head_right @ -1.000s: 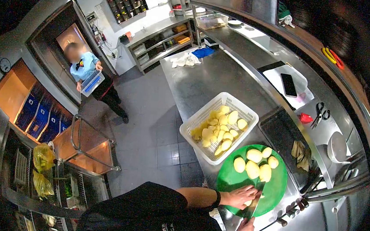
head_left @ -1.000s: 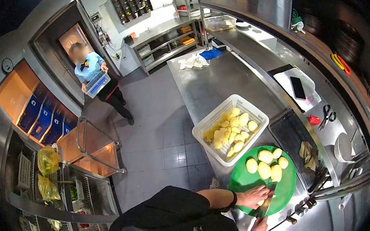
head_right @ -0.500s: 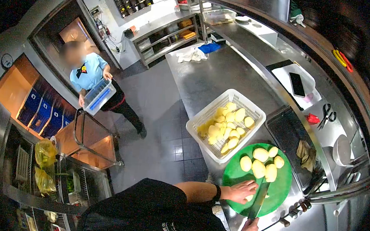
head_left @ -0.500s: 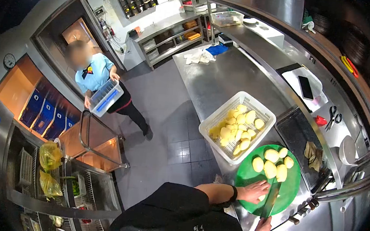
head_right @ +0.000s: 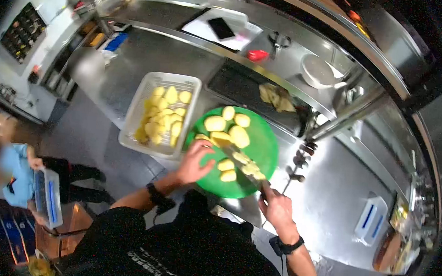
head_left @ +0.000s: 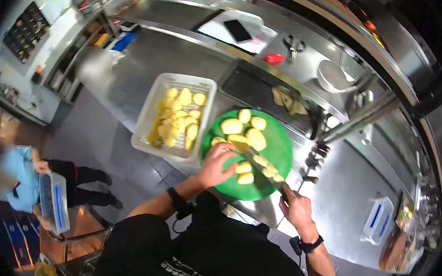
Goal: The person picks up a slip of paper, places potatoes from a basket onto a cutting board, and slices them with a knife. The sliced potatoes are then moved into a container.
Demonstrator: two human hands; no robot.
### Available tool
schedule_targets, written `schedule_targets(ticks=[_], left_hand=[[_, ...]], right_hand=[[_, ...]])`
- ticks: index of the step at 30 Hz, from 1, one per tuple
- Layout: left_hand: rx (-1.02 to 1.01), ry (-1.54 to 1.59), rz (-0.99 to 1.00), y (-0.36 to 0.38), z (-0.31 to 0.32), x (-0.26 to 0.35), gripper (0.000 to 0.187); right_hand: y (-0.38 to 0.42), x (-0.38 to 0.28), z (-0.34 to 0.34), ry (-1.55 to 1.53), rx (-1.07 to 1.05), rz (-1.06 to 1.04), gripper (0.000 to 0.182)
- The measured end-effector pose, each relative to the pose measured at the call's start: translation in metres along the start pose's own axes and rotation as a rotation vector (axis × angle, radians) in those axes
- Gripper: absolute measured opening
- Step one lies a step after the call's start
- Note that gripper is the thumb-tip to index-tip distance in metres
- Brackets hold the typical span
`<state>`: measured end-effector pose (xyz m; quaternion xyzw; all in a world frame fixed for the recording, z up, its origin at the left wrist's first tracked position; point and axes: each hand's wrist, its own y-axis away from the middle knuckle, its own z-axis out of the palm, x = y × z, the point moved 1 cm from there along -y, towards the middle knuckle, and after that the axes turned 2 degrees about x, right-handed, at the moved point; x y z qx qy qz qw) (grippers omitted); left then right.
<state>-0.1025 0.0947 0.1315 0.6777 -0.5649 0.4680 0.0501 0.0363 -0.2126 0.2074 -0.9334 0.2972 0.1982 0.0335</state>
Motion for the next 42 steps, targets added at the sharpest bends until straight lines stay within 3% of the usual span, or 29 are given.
schedule_targets(ticks=[1, 3, 9, 11, 13, 14, 16, 20, 23, 26, 28, 30, 31, 34, 37, 39, 42], left_hand=[[0.047, 0.022, 0.007, -0.006, -0.004, 0.004, 0.030], [0.023, 0.048, 0.023, -0.017, -0.017, 0.013, 0.036], [-0.362, -0.085, 0.321, -0.051, -0.023, 0.064, 0.066], [-0.424, -0.080, 0.328, -0.052, -0.020, 0.066, 0.077], [-0.411, -0.145, 0.278, -0.048, -0.030, 0.048, 0.088], [-0.410, -0.175, 0.213, -0.048, -0.043, 0.037, 0.090], [-0.371, -0.279, 0.122, -0.044, -0.076, 0.001, 0.097], [-0.309, -0.337, 0.065, -0.028, -0.117, -0.063, 0.093], [-0.259, -0.326, 0.022, -0.022, -0.138, -0.105, 0.086], [-0.183, -0.326, 0.032, -0.009, -0.149, -0.169, 0.076], [-0.325, -0.316, -0.242, 0.004, -0.165, -0.221, 0.075], [-0.195, -0.526, -0.200, 0.014, -0.176, -0.231, 0.071], [-0.129, -0.629, -0.178, 0.012, -0.176, -0.227, 0.070], [-0.056, -0.462, -0.192, -0.012, -0.153, -0.189, 0.056], [-0.132, -0.192, -0.078, -0.035, -0.096, -0.132, 0.044], [-0.250, -0.047, 0.018, -0.035, -0.041, -0.097, 0.033], [-0.463, 0.042, 0.090, -0.020, 0.028, -0.054, 0.032]], right_hand=[[-0.002, -0.003, -0.006, 0.034, 0.047, -0.044, 0.042], [-0.008, -0.010, -0.018, 0.081, 0.018, -0.101, 0.047], [-0.048, -0.044, -0.041, 0.218, -0.065, -0.313, 0.058], [-0.074, -0.061, -0.036, 0.201, -0.047, -0.411, 0.050], [-0.107, -0.079, -0.022, 0.177, 0.012, -0.564, 0.050], [-0.122, -0.096, -0.023, 0.202, 0.012, -0.616, 0.035], [-0.171, -0.134, -0.005, 0.177, -0.065, -0.642, 0.031], [-0.227, -0.180, 0.033, 0.223, -0.112, -0.704, 0.033], [-0.259, -0.196, 0.056, 0.218, -0.091, -0.807, 0.023], [-0.269, -0.185, 0.051, 0.296, -0.196, -0.698, 0.026], [-0.262, -0.168, 0.026, 0.295, -0.239, -0.549, 0.031], [-0.239, -0.133, 0.005, 0.069, -0.083, -0.468, 0.035], [-0.223, -0.120, -0.003, -0.037, -0.013, -0.396, 0.036], [-0.163, -0.073, -0.005, -0.331, -0.026, 0.160, 0.026], [-0.100, -0.031, 0.008, -0.481, 0.006, 0.435, 0.027], [-0.051, -0.006, 0.032, -0.459, 0.067, 0.499, 0.027], [0.011, 0.013, 0.061, -0.410, 0.042, 0.563, 0.028]])
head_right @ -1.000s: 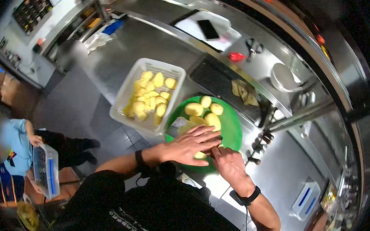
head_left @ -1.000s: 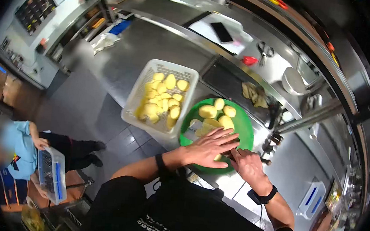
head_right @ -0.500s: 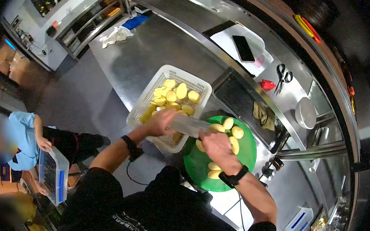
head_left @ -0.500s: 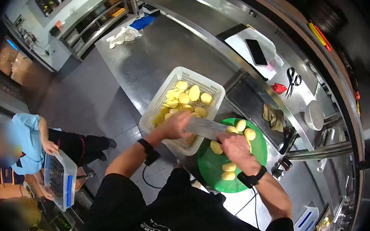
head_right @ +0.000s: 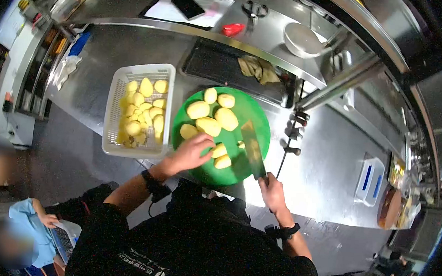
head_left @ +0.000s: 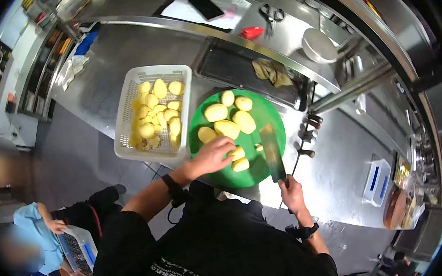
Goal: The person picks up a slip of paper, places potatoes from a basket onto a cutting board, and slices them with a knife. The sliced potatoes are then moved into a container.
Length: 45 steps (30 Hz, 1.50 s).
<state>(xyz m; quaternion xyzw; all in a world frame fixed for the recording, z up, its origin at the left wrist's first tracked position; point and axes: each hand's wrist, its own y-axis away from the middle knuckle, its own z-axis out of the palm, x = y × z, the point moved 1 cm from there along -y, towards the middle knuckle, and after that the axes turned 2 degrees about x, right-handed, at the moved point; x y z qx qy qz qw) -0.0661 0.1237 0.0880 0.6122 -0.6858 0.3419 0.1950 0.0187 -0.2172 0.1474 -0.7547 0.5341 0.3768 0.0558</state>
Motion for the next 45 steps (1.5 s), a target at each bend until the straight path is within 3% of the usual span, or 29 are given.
schedule_targets(ticks=[3, 4, 6, 9, 12, 24, 27, 30, 33, 39, 45], left_hand=[[-0.017, -0.051, 0.008, -0.013, 0.035, 0.036, 0.028], [0.000, -0.080, -0.004, -0.013, 0.049, 0.036, 0.028], [0.031, -0.143, -0.080, -0.011, 0.072, 0.021, 0.027], [0.144, -0.209, -0.094, -0.007, 0.074, 0.018, 0.029], [0.078, -0.148, -0.213, -0.004, 0.073, 0.014, 0.029], [0.022, -0.082, -0.080, -0.034, 0.096, 0.013, 0.025], [0.080, -0.088, 0.031, -0.039, 0.092, 0.020, 0.021], [-0.036, -0.150, 0.262, -0.047, 0.079, 0.020, 0.014], [-0.158, -0.194, 0.311, -0.052, 0.077, 0.013, 0.009], [-0.146, -0.172, 0.315, -0.057, 0.076, 0.013, 0.011], [-0.128, -0.125, 0.328, -0.057, 0.075, 0.012, 0.013]], right_hand=[[0.035, 0.027, 0.009, -0.091, 0.000, -0.042, 0.026], [0.043, 0.028, 0.009, -0.083, -0.054, 0.021, 0.025], [0.050, 0.038, 0.020, -0.083, -0.062, -0.051, 0.024], [0.048, 0.052, 0.038, -0.025, -0.079, -0.132, 0.023], [0.037, 0.054, 0.046, -0.003, -0.072, -0.188, 0.023], [0.011, 0.040, 0.042, 0.084, -0.040, -0.145, 0.024], [0.008, 0.045, 0.054, 0.091, -0.042, -0.159, 0.025], [0.008, 0.042, 0.052, 0.088, -0.070, -0.120, 0.026], [0.007, 0.032, 0.040, 0.108, -0.085, -0.120, 0.026], [0.023, 0.009, 0.010, 0.080, -0.096, -0.143, 0.023], [0.004, 0.040, 0.052, 0.106, -0.117, -0.115, 0.022]])
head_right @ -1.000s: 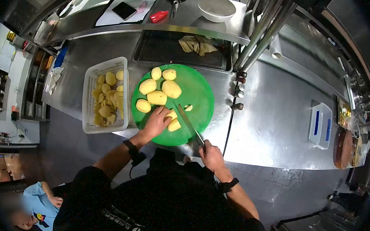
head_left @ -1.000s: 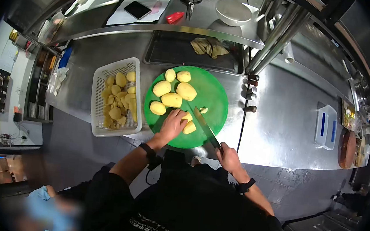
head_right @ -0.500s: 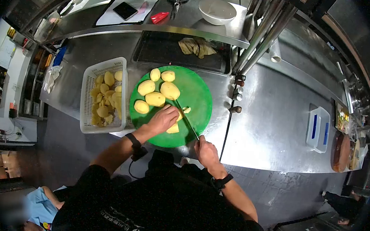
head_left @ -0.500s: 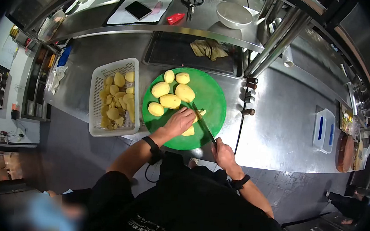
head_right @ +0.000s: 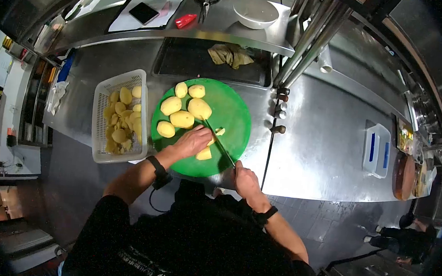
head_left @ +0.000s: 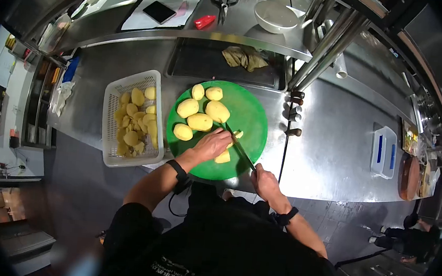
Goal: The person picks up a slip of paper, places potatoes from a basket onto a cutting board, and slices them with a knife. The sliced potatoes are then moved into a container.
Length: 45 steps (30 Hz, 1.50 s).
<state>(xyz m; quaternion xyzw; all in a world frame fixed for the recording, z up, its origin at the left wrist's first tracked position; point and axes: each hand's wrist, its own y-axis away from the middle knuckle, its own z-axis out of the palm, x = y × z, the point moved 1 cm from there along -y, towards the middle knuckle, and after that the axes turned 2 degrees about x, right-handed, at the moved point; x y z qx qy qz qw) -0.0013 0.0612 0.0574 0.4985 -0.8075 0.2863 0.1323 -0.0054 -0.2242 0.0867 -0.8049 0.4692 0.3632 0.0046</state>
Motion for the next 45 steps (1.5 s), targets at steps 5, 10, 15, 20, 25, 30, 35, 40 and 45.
schedule_targets(ticks=[5, 10, 15, 20, 25, 30, 35, 40, 45], left_hand=[[0.006, -0.005, -0.016, 0.006, 0.004, -0.002, 0.013], [0.018, -0.049, -0.011, 0.003, 0.004, -0.005, 0.012], [-0.007, -0.029, -0.051, 0.012, 0.004, -0.001, 0.011], [-0.009, -0.037, -0.053, 0.017, 0.013, -0.003, 0.011], [0.055, -0.042, -0.049, 0.017, 0.017, -0.003, 0.011], [0.030, -0.059, -0.027, 0.016, 0.009, -0.003, 0.010], [0.091, -0.034, -0.055, 0.020, 0.012, 0.001, 0.010], [0.073, -0.045, -0.054, 0.020, 0.012, 0.004, 0.011], [0.106, -0.045, -0.054, 0.023, 0.020, -0.002, 0.017]], right_hand=[[0.017, -0.038, -0.046, -0.008, -0.022, 0.027, 0.017], [0.000, -0.006, -0.015, 0.037, 0.031, -0.060, 0.020], [0.008, -0.017, -0.020, 0.051, 0.015, -0.044, 0.020], [0.007, -0.016, -0.025, 0.037, 0.039, -0.094, 0.019], [-0.003, -0.004, 0.001, 0.043, -0.010, -0.048, 0.023], [0.004, -0.025, -0.033, 0.044, 0.006, -0.069, 0.024], [0.006, -0.011, -0.014, 0.035, -0.018, -0.071, 0.021], [0.005, -0.025, -0.028, 0.057, -0.008, -0.075, 0.021], [0.009, -0.028, -0.030, 0.057, -0.030, -0.049, 0.024]])
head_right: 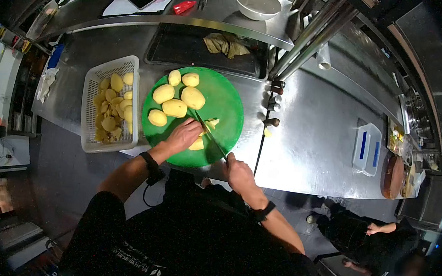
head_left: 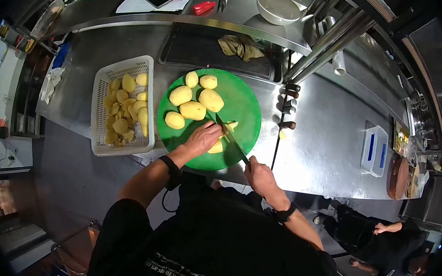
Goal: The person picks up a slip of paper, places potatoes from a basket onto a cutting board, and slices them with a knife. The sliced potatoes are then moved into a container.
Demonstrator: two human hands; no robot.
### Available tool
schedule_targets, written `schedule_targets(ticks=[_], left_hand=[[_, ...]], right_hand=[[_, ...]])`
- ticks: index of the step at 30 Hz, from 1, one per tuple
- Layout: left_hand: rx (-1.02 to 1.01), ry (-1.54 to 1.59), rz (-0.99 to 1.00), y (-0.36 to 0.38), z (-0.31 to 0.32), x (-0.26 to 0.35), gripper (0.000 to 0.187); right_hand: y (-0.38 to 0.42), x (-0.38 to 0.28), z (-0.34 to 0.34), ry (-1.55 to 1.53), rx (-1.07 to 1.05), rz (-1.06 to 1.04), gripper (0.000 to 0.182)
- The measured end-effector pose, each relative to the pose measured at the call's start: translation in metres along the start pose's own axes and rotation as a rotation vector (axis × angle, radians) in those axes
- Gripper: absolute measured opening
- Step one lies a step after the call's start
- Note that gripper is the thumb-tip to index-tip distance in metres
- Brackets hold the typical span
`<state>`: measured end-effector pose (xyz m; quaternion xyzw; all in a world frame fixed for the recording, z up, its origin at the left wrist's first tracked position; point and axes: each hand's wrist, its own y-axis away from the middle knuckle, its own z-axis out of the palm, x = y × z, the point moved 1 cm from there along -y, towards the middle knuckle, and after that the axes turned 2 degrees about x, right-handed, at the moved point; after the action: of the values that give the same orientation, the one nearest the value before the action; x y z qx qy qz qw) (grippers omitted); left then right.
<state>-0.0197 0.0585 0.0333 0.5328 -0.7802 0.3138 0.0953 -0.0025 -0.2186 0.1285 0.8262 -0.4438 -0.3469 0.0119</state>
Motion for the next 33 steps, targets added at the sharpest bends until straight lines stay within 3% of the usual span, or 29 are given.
schedule_targets(ticks=[2, 8, 11, 16, 20, 26, 29, 30, 33], left_hand=[[0.035, -0.011, 0.029, 0.001, -0.001, 0.002, 0.018], [0.012, -0.012, 0.005, 0.005, -0.001, 0.002, 0.014], [0.036, -0.013, 0.007, 0.006, -0.002, 0.003, 0.011], [0.006, -0.011, -0.012, 0.006, -0.007, 0.005, 0.013], [0.049, -0.014, 0.018, 0.011, 0.002, 0.000, 0.012], [-0.031, -0.013, -0.022, 0.009, -0.003, 0.000, 0.012], [0.048, -0.003, 0.002, 0.009, -0.004, 0.003, 0.011], [0.040, -0.005, 0.006, 0.011, -0.003, 0.002, 0.011], [0.018, -0.014, -0.004, 0.018, 0.002, -0.001, 0.011]], right_hand=[[-0.012, 0.025, 0.034, 0.031, 0.000, 0.004, 0.025], [0.005, -0.013, -0.013, -0.002, 0.003, 0.022, 0.024], [-0.009, 0.019, 0.037, 0.033, 0.026, -0.013, 0.023], [0.004, -0.018, -0.012, -0.005, -0.016, 0.007, 0.024], [-0.009, 0.015, 0.036, 0.045, -0.007, 0.015, 0.024], [0.006, -0.025, -0.017, -0.014, -0.020, 0.013, 0.023], [-0.006, 0.011, 0.034, 0.034, -0.031, 0.020, 0.023], [-0.006, 0.006, 0.034, 0.015, 0.038, -0.042, 0.020], [-0.004, -0.004, 0.010, 0.028, -0.035, 0.021, 0.022]])
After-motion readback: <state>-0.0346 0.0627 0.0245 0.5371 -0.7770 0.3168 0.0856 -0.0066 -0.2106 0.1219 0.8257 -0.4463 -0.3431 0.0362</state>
